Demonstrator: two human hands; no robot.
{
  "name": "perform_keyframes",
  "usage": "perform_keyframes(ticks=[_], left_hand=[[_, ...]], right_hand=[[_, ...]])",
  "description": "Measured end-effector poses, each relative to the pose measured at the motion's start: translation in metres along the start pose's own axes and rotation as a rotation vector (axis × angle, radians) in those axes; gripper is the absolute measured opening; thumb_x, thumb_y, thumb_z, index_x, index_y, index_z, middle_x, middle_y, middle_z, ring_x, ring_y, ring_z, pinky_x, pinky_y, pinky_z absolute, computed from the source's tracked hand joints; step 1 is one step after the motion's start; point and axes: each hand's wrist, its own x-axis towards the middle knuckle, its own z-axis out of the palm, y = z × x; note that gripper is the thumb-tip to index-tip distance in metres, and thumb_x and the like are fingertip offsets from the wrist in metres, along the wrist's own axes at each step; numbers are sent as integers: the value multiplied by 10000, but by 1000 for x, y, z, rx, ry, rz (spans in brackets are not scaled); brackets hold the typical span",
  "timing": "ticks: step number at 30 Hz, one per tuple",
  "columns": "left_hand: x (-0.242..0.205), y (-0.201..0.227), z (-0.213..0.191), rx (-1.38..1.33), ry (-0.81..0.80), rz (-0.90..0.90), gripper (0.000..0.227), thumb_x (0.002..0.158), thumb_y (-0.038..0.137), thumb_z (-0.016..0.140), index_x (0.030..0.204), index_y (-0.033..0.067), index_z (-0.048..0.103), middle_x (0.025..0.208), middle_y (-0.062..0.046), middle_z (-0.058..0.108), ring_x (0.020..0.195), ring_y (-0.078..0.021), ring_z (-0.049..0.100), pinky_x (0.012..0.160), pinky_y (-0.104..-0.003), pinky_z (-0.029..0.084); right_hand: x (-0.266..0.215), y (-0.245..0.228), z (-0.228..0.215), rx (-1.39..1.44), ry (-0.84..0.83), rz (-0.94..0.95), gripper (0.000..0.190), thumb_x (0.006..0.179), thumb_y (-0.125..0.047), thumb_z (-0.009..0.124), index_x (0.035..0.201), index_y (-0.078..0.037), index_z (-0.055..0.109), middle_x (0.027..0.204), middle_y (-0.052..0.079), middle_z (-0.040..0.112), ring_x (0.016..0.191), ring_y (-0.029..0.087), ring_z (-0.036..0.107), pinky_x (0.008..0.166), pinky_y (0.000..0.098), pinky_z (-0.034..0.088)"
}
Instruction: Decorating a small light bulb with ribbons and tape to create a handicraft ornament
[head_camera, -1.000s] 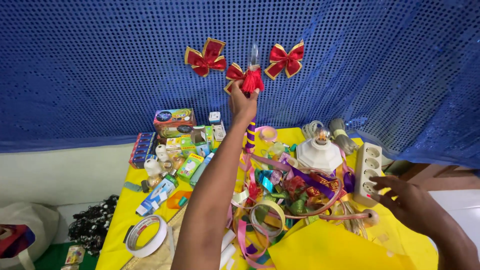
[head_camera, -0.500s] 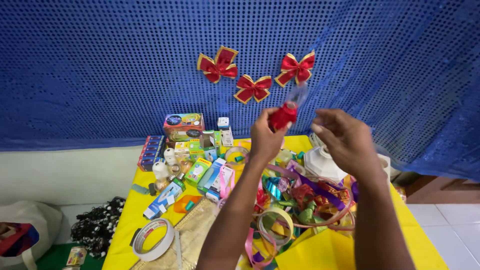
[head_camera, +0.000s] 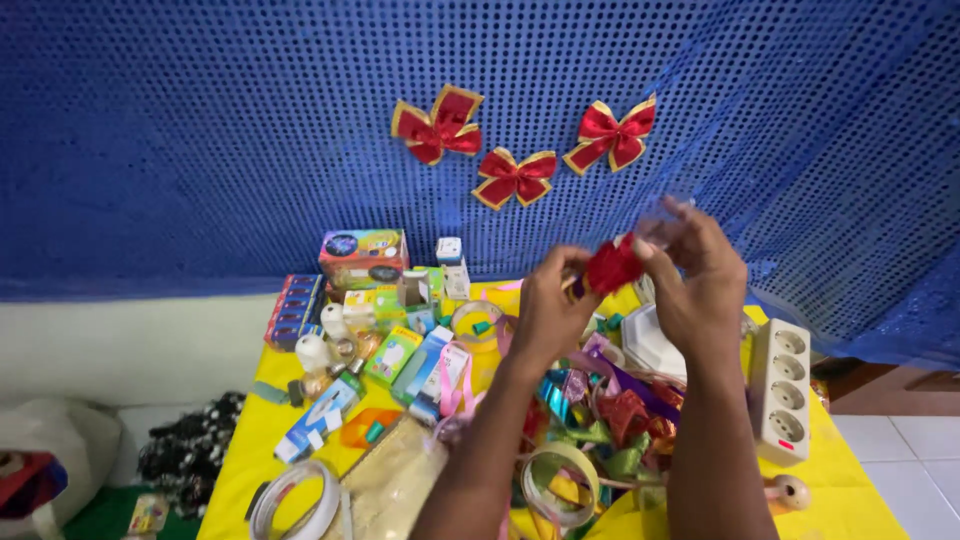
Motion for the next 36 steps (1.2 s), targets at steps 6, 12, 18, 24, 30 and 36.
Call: perform_keyframes(ticks=[6,12,18,24,30,36], left_hand=[[3,-15,5,9,-10,86,342,722,40,819,1028,77,669,912,-180,714,924,-420,725,809,-469,594],[5,-18,8,-10,3,84,292,725,75,832,980,100,692,883,-118,712,900,-342,735,807,-399,586],[4,-9,8,-80,2,41,256,738,25,818,960,59,695,869,-146,696,865,-340,737,765,-346,595],[2,-7,6,-94,0,38,290,717,-4,807,982,36,697,885,-158,688,881,-336,741,766,-349,600],[0,-12,10,-80,-1,68,299,714,-6,813,983,40,689,888,-167,678,882,-351,732,767,-357,599],[0,-8,7,-79,6,68,307,714,7,818,991,44,692,896,-168,681,893,-355,734,773,-374,601]], right_hand=[[-8,25,-6,108,25,-57,442,986,78,695,1390,97,519,1016,204,620,1030,303,646,999,473,556],[-6,21,-4,110,33,-6,490,981,100,687,1429,89,489,1013,192,635,1100,315,672,1004,457,563],[-5,19,-7,80,34,-15,503,987,55,713,1436,103,490,1030,215,635,1095,299,663,969,434,575],[-7,25,-8,72,33,-1,524,984,46,732,1451,113,502,995,215,631,1085,310,672,942,418,578],[-9,14,-8,64,31,6,500,994,46,727,1445,104,518,998,201,621,1086,304,669,930,405,577],[-9,19,-8,51,27,8,507,994,37,727,1454,83,517,1031,206,647,1061,280,657,904,381,574]])
